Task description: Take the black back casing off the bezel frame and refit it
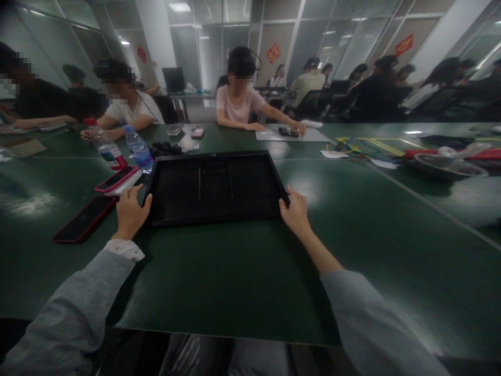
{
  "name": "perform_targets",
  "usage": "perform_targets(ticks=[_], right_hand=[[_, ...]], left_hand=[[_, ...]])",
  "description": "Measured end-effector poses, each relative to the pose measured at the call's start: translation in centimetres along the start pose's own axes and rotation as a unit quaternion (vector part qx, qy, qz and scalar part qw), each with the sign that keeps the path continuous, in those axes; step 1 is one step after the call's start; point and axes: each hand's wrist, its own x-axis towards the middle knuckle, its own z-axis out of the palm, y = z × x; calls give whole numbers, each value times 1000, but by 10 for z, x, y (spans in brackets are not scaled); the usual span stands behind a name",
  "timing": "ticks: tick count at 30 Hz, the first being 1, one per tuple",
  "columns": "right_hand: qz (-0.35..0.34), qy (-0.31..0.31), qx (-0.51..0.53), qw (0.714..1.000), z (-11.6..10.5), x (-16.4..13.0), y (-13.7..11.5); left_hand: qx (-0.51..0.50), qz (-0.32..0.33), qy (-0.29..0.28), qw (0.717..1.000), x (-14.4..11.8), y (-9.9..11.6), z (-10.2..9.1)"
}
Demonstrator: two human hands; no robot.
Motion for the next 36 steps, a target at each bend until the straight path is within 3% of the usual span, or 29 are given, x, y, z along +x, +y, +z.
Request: perform_targets(ticks=[4,8,12,27,36], right_hand=[[-38,28,-46,998,-8,-6,-27],[-76,-16,-64,995,-7,-17,-48],[-128,-88,-108,982,4,-26,-53],[-117,-160,-99,975,2,-21,-49],[-123,-176,-119,969,-1,-19,-48]], left_hand=[[-10,68,4,998,-12,25,-8],[-5,135,-76,988,-23,39,-5],[13,189,-154,970,-27,37,5],[16,176,-211,961,-23,29,10],[47,198,-202,958,-22,31,8]])
